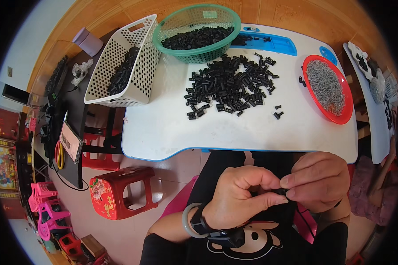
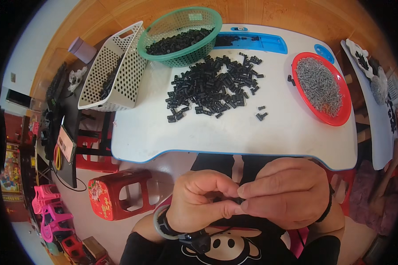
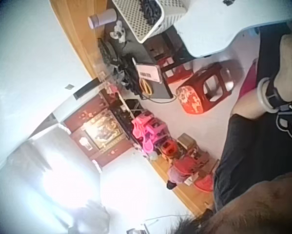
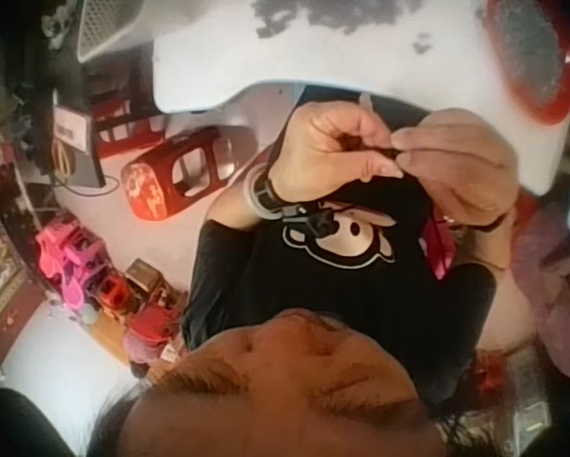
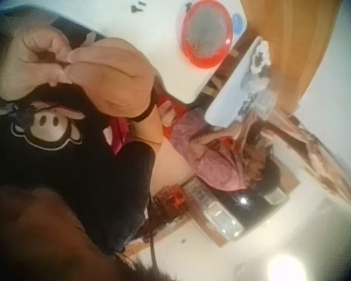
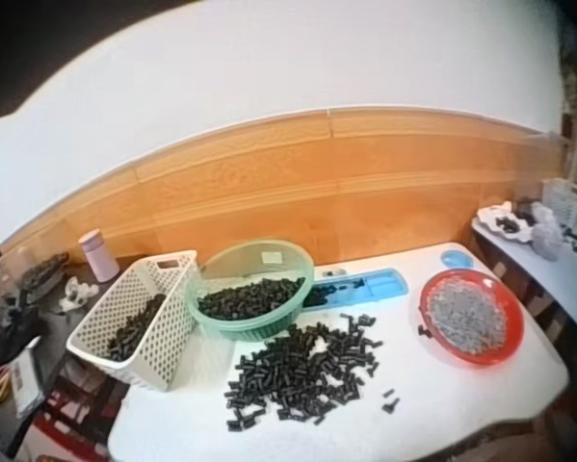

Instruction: Assembling small black plastic components by inserting tiny metal pins.

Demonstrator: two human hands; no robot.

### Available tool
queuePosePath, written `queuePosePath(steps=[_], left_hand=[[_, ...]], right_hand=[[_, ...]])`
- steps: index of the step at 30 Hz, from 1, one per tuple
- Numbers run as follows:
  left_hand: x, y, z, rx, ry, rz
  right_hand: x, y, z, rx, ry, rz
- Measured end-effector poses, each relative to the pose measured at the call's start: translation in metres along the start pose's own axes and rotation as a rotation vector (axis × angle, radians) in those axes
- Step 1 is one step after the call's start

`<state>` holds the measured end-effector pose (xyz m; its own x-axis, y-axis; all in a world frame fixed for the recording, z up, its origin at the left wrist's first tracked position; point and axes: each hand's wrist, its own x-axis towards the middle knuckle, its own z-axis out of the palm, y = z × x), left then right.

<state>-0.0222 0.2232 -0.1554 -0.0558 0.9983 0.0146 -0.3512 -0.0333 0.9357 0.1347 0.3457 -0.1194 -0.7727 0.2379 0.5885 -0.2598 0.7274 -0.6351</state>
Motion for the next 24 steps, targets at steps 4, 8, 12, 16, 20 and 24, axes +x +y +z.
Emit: queuePosePath(steps=[4,8,12,16,20,24], left_hand=[[-0.001,0.001,-0.001,-0.069,-0.023,-0.058],[-0.002,0.003,0.000,-0.102,-0.027,-0.079],[-0.003,0.004,0.002,-0.156,-0.012,-0.131],[-0.002,0.004,0.000,-0.135,-0.024,-0.131],[-0.002,0.008,-0.004,-0.098,-0.097,-0.172],[-0.003,0.011,-0.004,-0.065,-0.115,-0.180]], right_hand=[[-0.001,0.001,0.002,-0.001,0.015,-0.027],[0.001,0.002,0.000,0.034,0.018,-0.030],[0.000,0.003,-0.002,0.015,-0.003,-0.047],[0.003,0.006,-0.006,-0.006,-0.042,-0.115],[0.008,0.001,-0.011,-0.042,-0.089,-0.141],[0.007,0.000,-0.012,-0.048,-0.101,-0.174]])
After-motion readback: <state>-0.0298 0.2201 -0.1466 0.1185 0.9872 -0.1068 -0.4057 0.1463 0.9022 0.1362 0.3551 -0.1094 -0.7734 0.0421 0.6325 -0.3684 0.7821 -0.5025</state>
